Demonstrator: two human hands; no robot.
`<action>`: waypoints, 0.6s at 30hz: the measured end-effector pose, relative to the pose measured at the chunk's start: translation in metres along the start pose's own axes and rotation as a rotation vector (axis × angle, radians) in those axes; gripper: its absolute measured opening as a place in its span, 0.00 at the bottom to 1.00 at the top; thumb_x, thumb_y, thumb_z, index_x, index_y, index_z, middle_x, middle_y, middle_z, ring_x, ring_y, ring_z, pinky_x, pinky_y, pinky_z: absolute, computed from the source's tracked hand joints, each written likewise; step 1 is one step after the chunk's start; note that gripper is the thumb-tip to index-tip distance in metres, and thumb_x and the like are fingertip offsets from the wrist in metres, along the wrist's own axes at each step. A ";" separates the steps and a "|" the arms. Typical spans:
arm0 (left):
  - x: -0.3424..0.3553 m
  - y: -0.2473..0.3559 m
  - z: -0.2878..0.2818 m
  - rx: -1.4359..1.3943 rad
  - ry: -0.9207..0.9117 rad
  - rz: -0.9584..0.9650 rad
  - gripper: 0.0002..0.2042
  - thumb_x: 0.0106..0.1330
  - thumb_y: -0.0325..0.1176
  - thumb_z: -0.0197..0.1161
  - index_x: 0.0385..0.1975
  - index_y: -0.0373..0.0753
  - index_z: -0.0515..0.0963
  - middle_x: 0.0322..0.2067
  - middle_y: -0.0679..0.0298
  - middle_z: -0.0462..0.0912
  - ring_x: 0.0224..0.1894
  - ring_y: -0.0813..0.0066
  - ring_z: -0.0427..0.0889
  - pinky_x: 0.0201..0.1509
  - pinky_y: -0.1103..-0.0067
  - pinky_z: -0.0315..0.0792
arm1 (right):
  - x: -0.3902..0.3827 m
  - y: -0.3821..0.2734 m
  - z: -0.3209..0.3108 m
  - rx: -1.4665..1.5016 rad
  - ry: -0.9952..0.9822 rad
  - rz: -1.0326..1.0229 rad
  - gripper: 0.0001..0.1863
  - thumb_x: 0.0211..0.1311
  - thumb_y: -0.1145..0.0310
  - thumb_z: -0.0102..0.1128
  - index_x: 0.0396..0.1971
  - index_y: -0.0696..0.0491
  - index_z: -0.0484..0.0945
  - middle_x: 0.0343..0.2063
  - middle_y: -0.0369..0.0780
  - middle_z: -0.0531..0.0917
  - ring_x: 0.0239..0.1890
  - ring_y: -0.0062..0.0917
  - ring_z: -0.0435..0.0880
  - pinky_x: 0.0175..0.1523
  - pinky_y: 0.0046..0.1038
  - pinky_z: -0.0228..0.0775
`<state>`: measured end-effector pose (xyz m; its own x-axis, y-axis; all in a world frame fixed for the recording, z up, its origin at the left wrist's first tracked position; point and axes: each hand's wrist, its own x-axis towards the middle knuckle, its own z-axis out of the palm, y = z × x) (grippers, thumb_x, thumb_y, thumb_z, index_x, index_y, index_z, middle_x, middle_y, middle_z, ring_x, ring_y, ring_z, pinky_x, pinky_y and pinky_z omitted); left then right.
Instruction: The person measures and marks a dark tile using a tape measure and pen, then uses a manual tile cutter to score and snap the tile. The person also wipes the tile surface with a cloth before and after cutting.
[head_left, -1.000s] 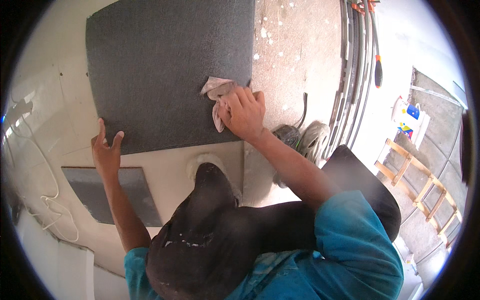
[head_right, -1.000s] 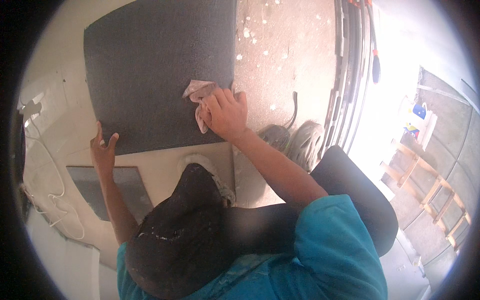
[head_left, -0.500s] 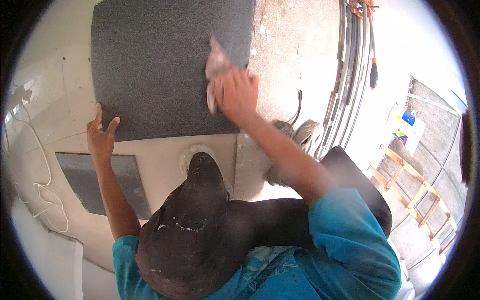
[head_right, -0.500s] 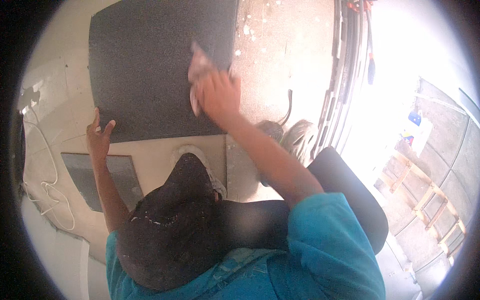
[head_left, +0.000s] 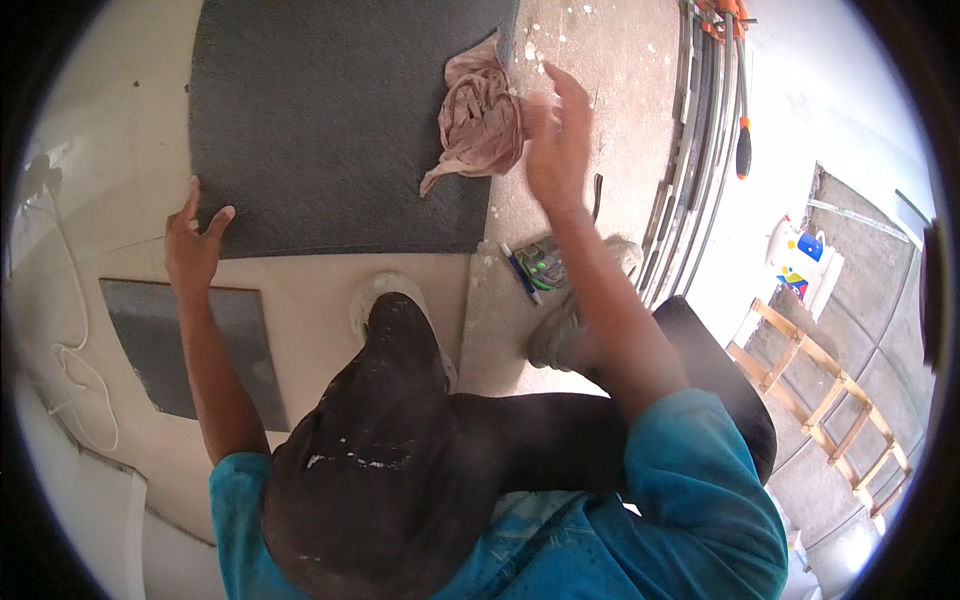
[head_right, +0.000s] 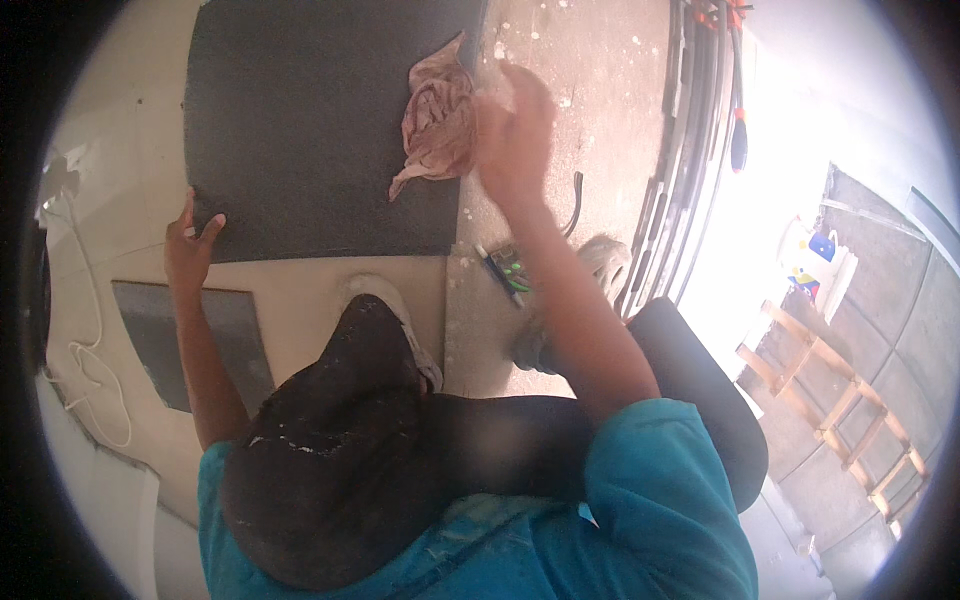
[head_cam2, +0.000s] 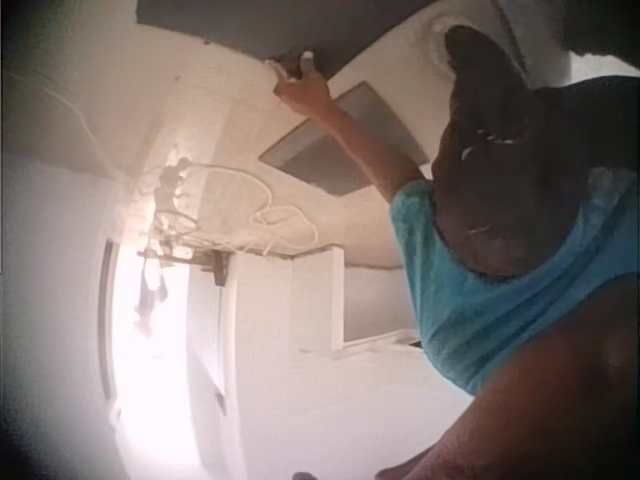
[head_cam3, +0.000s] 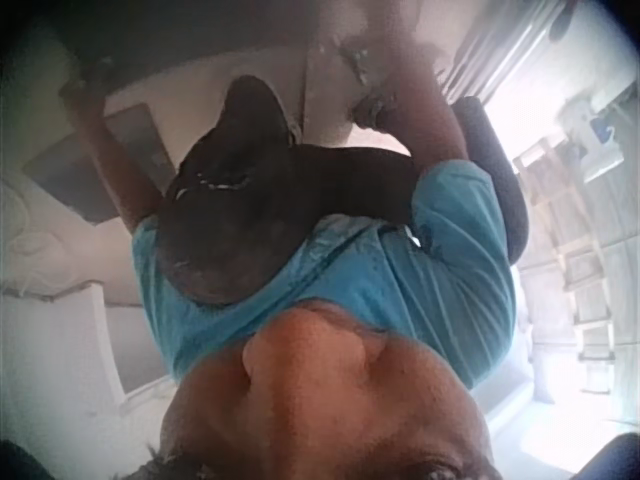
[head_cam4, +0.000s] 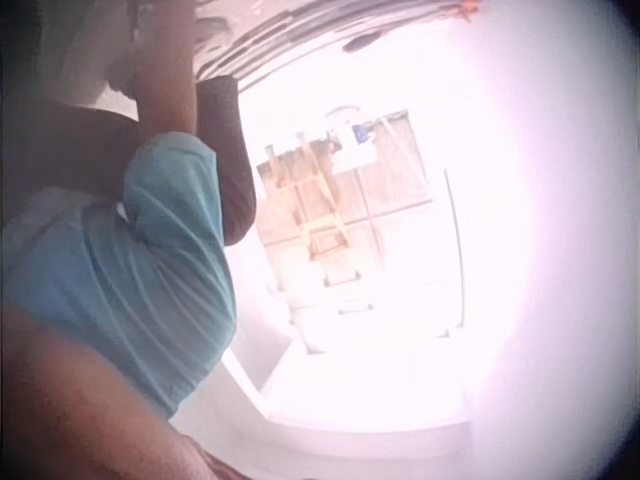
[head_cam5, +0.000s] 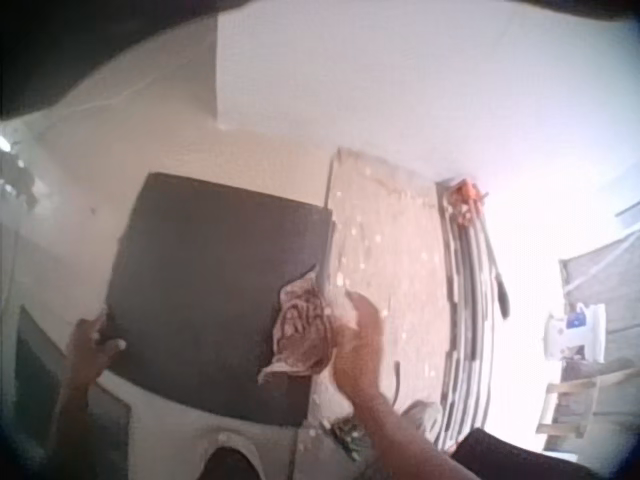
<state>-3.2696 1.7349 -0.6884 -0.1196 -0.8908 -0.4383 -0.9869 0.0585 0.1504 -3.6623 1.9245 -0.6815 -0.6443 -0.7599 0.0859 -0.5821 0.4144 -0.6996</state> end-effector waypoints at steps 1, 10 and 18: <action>0.006 0.007 -0.004 -0.018 -0.005 -0.013 0.35 0.55 0.56 0.70 0.66 0.60 0.69 0.54 0.55 0.77 0.55 0.61 0.77 0.58 0.63 0.72 | 0.001 -0.012 0.015 -0.137 0.013 -0.085 0.28 0.69 0.55 0.56 0.64 0.51 0.66 0.64 0.49 0.66 0.62 0.40 0.69 0.65 0.39 0.62; -0.002 0.010 0.014 -0.006 -0.049 -0.070 0.37 0.53 0.51 0.74 0.66 0.60 0.70 0.51 0.57 0.77 0.44 0.66 0.77 0.54 0.65 0.72 | 0.088 0.017 0.118 -0.472 0.128 -0.337 0.17 0.69 0.65 0.51 0.52 0.56 0.78 0.62 0.47 0.71 0.65 0.44 0.67 0.65 0.46 0.61; 0.006 0.006 0.013 -0.070 -0.053 -0.058 0.36 0.53 0.50 0.75 0.65 0.60 0.71 0.47 0.60 0.77 0.43 0.71 0.76 0.50 0.71 0.72 | 0.095 0.022 0.121 -0.269 0.090 -0.304 0.17 0.63 0.67 0.55 0.49 0.59 0.77 0.52 0.51 0.75 0.55 0.45 0.74 0.60 0.46 0.63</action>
<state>-3.2775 1.7363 -0.7019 -0.0701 -0.8668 -0.4936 -0.9825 -0.0255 0.1843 -3.6764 1.8005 -0.7744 -0.4571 -0.8261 0.3297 -0.8537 0.3035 -0.4233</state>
